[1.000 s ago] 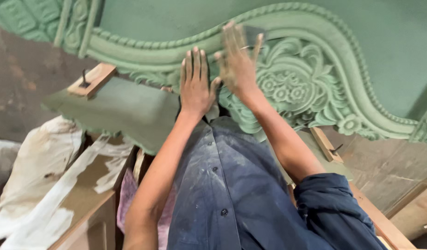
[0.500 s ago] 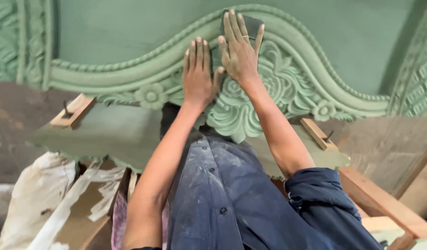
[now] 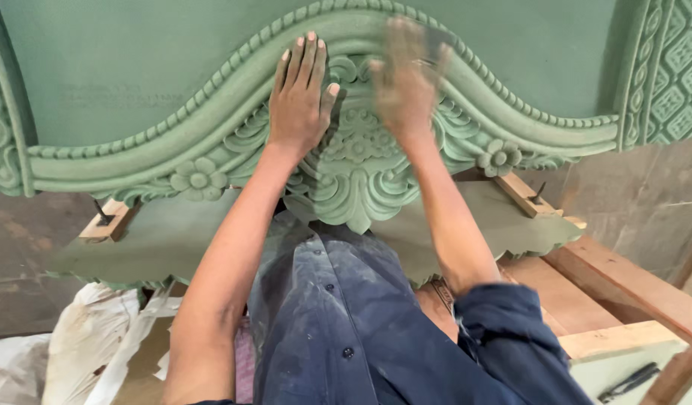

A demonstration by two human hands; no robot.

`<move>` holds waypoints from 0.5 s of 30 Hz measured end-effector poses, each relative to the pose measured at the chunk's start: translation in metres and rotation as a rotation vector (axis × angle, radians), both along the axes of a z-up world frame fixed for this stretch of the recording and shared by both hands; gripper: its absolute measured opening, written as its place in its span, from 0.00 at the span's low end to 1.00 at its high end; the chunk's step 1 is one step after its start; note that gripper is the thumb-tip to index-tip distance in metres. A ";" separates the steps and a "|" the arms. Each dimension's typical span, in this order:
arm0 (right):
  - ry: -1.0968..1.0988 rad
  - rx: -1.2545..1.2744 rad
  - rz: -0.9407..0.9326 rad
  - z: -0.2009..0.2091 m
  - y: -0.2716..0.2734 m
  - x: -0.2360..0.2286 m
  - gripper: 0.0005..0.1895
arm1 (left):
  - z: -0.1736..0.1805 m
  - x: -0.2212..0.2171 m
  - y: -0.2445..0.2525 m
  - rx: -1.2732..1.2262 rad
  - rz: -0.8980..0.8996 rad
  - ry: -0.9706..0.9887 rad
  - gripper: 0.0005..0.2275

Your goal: The person smooths the surface of a large green decorative plaster panel using a sanding block. They work on the flat central area and the raised floral and geometric relief patterns, moving the block back and forth to even the texture.

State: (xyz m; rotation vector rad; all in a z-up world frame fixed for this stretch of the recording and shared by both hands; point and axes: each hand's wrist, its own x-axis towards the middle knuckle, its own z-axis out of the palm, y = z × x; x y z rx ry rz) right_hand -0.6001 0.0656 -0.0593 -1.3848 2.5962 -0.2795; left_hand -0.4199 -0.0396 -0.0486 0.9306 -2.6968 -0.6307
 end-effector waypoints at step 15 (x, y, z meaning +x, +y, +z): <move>0.033 -0.056 -0.213 0.004 0.067 -0.013 0.30 | 0.001 -0.062 -0.015 0.077 -0.330 0.020 0.28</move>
